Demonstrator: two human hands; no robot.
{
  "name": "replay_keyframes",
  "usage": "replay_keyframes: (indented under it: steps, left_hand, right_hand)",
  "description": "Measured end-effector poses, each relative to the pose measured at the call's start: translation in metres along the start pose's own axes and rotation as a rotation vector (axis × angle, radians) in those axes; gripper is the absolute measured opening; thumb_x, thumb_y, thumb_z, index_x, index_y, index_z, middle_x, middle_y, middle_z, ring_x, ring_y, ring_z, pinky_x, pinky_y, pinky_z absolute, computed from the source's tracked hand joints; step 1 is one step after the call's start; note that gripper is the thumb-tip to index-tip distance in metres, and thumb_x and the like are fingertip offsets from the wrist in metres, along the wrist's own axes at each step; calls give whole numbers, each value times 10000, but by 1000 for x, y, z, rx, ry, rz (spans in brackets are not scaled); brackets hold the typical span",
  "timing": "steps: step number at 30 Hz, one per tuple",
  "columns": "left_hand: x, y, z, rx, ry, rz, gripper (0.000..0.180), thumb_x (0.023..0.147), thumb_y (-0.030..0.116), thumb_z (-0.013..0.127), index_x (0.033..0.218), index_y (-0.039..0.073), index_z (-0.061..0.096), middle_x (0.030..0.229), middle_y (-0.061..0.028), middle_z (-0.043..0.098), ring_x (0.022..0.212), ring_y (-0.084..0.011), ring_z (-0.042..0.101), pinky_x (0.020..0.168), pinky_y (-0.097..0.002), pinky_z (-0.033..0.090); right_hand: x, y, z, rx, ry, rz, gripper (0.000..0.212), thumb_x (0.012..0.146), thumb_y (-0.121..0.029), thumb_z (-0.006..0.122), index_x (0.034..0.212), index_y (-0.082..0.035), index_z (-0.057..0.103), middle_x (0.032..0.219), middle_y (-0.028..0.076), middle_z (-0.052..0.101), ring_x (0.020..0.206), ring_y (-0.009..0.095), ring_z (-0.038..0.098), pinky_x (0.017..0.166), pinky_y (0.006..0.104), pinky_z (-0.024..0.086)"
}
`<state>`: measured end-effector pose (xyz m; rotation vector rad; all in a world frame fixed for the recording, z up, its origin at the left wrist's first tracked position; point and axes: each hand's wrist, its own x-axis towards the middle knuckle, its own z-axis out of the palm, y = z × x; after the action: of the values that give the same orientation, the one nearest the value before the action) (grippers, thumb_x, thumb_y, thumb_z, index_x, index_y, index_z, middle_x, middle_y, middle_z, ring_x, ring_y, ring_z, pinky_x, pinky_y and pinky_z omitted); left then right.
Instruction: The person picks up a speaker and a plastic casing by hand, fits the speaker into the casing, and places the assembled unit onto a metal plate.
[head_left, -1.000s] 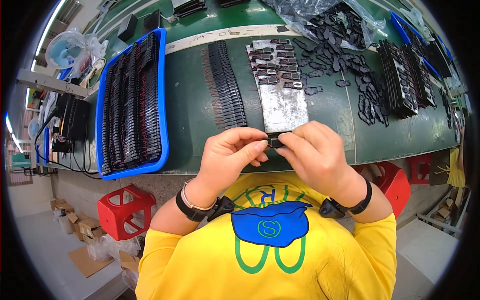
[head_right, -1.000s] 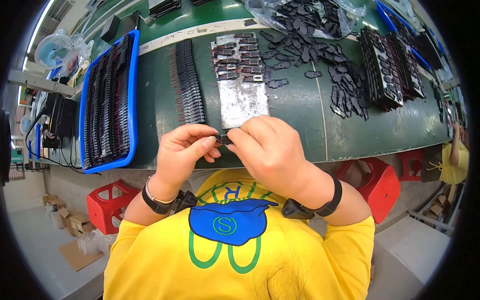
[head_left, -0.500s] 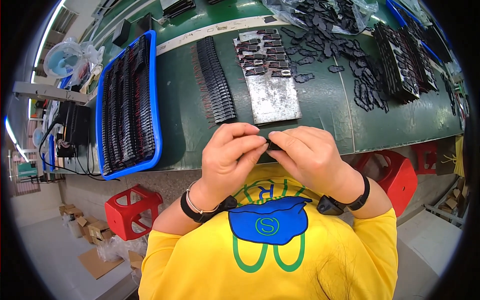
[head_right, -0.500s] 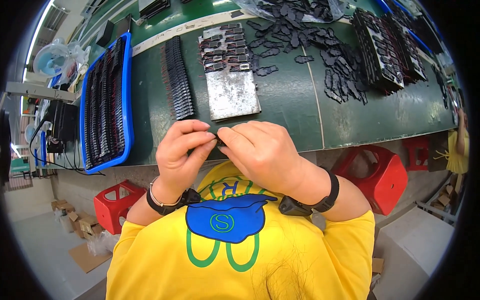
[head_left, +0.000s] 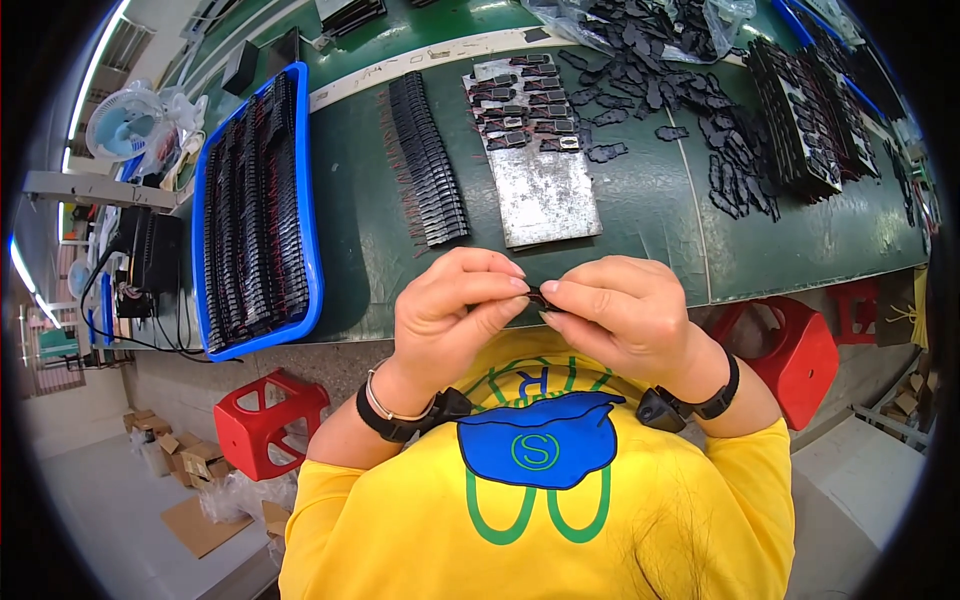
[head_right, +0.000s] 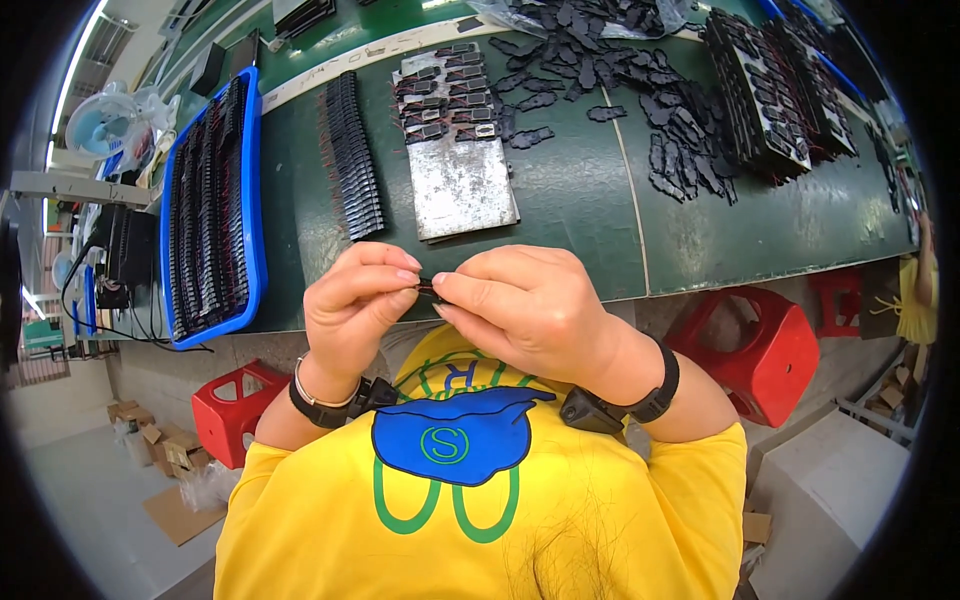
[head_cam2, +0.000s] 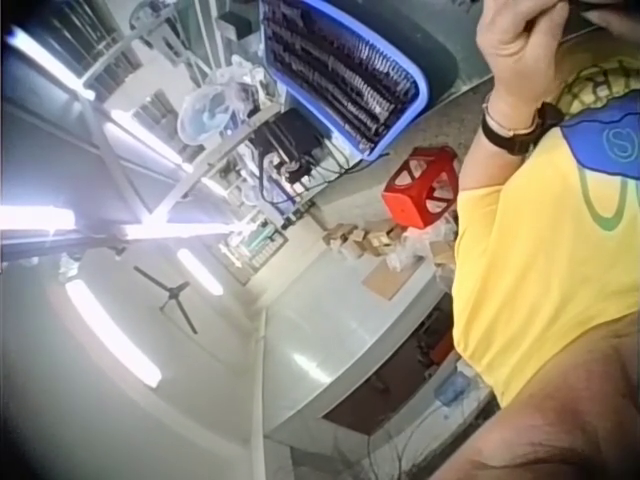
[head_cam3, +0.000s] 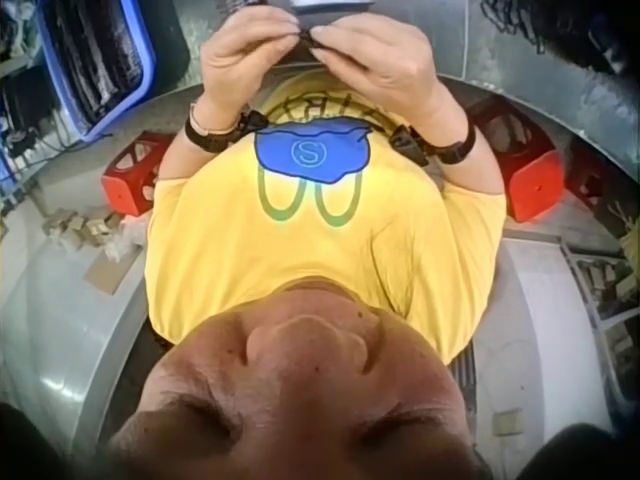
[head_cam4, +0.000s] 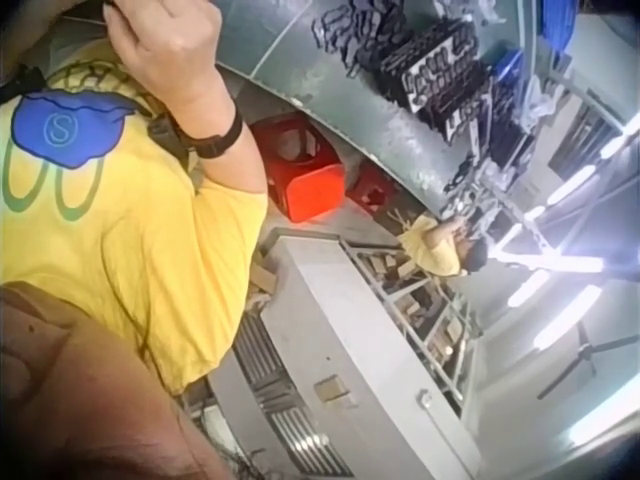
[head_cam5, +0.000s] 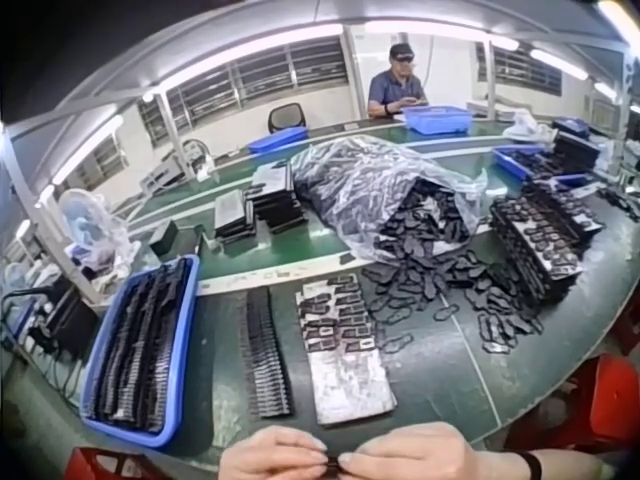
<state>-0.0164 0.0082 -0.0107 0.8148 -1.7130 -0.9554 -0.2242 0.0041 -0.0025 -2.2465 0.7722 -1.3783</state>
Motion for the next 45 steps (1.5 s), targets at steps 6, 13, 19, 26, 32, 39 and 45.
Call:
replay_keyframes:
  steps: [6, 13, 19, 26, 32, 39, 45]
  left_hand:
    - [-5, 3, 2, -539, 37, -406, 128, 860, -11, 652, 986, -12, 676, 953, -79, 666, 809, -138, 648, 676, -236, 533]
    - [2, 14, 0, -595, -28, -756, 169, 930, 95, 585, 970, -55, 650, 880, -134, 683, 689, -152, 662, 579, -226, 537]
    - [8, 16, 1, -475, -90, -769, 154, 924, 92, 591, 962, -43, 656, 812, -121, 690, 620, -126, 638, 535, -213, 510]
    - [4, 16, 4, -431, -46, -734, 143, 920, 77, 593, 954, -47, 657, 813, -124, 693, 600, -117, 624, 529, -213, 506]
    - [6, 14, 0, -560, -39, -780, 133, 912, 56, 593, 967, -51, 649, 805, -135, 691, 602, -128, 633, 538, -223, 520]
    - [6, 7, -13, -731, -105, -824, 127, 910, 58, 599, 968, -45, 646, 792, -134, 688, 597, -130, 636, 543, -227, 529]
    - [3, 1, -17, -745, -120, -765, 129, 912, 67, 612, 978, -35, 654, 807, -115, 693, 631, -112, 636, 575, -229, 532]
  right_hand:
    - [-1, 1, -3, -106, -3, -110, 281, 644, 8, 759, 908, -15, 665, 781, 82, 645, 584, 216, 614, 490, 286, 469]
    - [-2, 1, -1, -146, 6, -151, 268, 636, 19, 750, 880, -18, 648, 769, 76, 626, 583, 210, 600, 489, 286, 462]
    - [-5, 2, 2, -182, 3, -201, 271, 628, 33, 739, 874, -20, 637, 772, 68, 607, 590, 201, 586, 491, 281, 459]
    - [-7, 2, 0, -209, -1, -204, 277, 622, 42, 731, 875, -17, 634, 777, 69, 605, 598, 202, 588, 503, 283, 472]
    - [-9, 4, 0, -205, 11, -207, 274, 631, 39, 731, 881, -14, 633, 786, 83, 613, 612, 211, 602, 509, 284, 481]
    - [-7, 5, 0, -32, -40, -87, 274, 672, -31, 769, 918, -24, 651, 854, 115, 646, 678, 227, 630, 566, 305, 503]
    - [25, 31, -54, -220, -101, 304, 260, 717, -86, 760, 943, -19, 650, 853, 110, 623, 666, 234, 607, 598, 316, 504]
